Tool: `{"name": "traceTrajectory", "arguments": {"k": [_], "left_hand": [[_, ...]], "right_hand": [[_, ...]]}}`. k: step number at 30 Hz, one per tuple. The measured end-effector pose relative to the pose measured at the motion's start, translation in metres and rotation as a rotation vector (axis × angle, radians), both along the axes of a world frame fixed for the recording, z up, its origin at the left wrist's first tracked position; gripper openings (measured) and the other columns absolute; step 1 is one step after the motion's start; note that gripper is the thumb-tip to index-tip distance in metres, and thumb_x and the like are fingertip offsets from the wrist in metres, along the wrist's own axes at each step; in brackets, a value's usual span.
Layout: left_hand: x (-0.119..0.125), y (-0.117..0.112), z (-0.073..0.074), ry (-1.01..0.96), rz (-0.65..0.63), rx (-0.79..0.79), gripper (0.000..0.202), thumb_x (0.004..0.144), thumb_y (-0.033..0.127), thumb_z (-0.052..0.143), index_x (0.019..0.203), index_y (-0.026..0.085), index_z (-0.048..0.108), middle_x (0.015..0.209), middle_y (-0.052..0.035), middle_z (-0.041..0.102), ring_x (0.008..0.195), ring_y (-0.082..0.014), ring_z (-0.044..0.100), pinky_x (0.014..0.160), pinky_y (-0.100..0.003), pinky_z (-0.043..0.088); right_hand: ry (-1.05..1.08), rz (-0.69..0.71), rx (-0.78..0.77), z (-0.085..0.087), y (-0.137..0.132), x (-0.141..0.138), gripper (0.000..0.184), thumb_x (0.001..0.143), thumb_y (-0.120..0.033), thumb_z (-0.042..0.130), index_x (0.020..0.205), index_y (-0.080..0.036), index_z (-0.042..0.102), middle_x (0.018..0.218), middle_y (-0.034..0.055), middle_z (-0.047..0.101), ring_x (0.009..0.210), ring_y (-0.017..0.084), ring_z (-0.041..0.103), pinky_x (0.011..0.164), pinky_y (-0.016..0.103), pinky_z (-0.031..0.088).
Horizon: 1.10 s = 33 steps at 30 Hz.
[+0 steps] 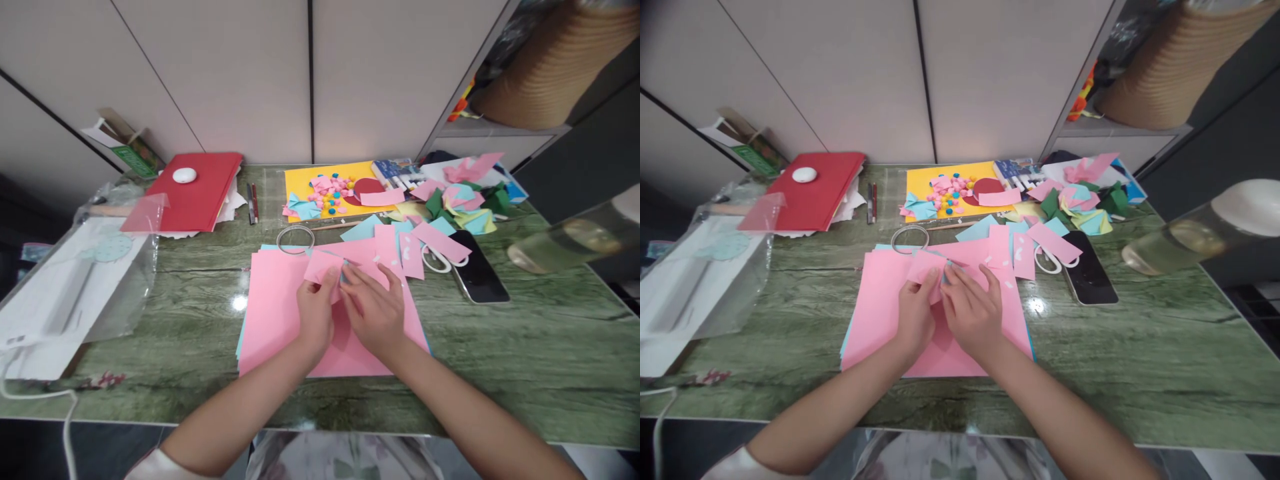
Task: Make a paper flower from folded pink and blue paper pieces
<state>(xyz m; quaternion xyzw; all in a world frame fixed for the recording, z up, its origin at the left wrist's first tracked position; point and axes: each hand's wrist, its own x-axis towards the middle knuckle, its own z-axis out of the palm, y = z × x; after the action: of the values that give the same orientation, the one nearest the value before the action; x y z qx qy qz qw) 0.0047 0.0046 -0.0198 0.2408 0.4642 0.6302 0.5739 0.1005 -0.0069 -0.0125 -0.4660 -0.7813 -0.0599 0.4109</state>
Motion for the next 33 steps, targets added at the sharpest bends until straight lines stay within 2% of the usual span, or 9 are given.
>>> {"name": "traceTrajectory", "arguments": {"k": [6, 17, 21, 26, 29, 33], "left_hand": [[-0.002, -0.002, 0.005, -0.101, -0.010, -0.083, 0.021, 0.067, 0.032, 0.069, 0.067, 0.013, 0.059, 0.061, 0.0026, 0.057, 0.057, -0.0083, 0.050, 0.056, -0.021, 0.037], [-0.005, -0.005, 0.032, -0.311, -0.035, -0.240, 0.020, 0.061, 0.024, 0.074, 0.070, 0.013, 0.059, 0.063, 0.0021, 0.060, 0.061, -0.0085, 0.055, 0.061, -0.021, 0.043], [-0.005, -0.006, 0.035, -0.334, -0.012, -0.276, 0.022, 0.060, 0.023, 0.075, 0.067, 0.014, 0.056, 0.062, 0.0044, 0.057, 0.057, -0.0068, 0.054, 0.055, -0.019, 0.042], [-0.007, -0.006, 0.035, -0.345, -0.062, -0.209, 0.027, 0.062, 0.022, 0.074, 0.061, 0.015, 0.048, 0.057, 0.0057, 0.052, 0.053, -0.0053, 0.051, 0.051, -0.018, 0.039], [-0.009, -0.004, 0.034, -0.315, -0.114, -0.151, 0.029, 0.060, 0.017, 0.074, 0.061, 0.015, 0.046, 0.057, 0.0053, 0.053, 0.055, -0.0061, 0.052, 0.054, -0.019, 0.040], [-0.012, 0.003, 0.031, -0.261, -0.103, -0.137, 0.033, 0.059, 0.016, 0.074, 0.061, 0.016, 0.041, 0.057, 0.0059, 0.052, 0.058, -0.0084, 0.055, 0.059, -0.022, 0.042]], "right_hand": [[-0.045, -0.006, 0.043, 0.003, 0.000, 0.000, 0.010, 0.080, -0.011, 0.055, 0.084, -0.019, 0.057, 0.104, 0.0062, 0.067, 0.098, 0.016, 0.063, 0.103, 0.041, 0.030], [-0.080, -0.010, 0.139, 0.007, -0.004, 0.002, 0.012, 0.076, -0.011, 0.060, 0.084, -0.020, 0.059, 0.105, 0.0036, 0.067, 0.099, 0.015, 0.062, 0.104, 0.042, 0.029], [-0.114, -0.008, 0.136, 0.008, -0.005, 0.003, 0.015, 0.075, -0.011, 0.060, 0.088, -0.020, 0.060, 0.107, 0.0033, 0.066, 0.101, 0.016, 0.060, 0.104, 0.045, 0.027], [-0.138, -0.018, 0.140, 0.006, -0.005, 0.005, 0.018, 0.074, -0.014, 0.060, 0.090, -0.022, 0.062, 0.112, 0.0007, 0.064, 0.108, 0.020, 0.056, 0.103, 0.047, 0.027], [-0.106, -0.042, 0.133, 0.006, -0.005, 0.004, 0.021, 0.073, -0.016, 0.060, 0.092, -0.025, 0.063, 0.117, -0.0006, 0.061, 0.113, 0.022, 0.051, 0.101, 0.047, 0.027], [0.049, 0.011, -0.029, 0.010, -0.004, 0.005, 0.021, 0.075, -0.017, 0.058, 0.091, -0.028, 0.063, 0.125, 0.0030, 0.053, 0.115, 0.025, 0.047, 0.098, 0.046, 0.030]]}}
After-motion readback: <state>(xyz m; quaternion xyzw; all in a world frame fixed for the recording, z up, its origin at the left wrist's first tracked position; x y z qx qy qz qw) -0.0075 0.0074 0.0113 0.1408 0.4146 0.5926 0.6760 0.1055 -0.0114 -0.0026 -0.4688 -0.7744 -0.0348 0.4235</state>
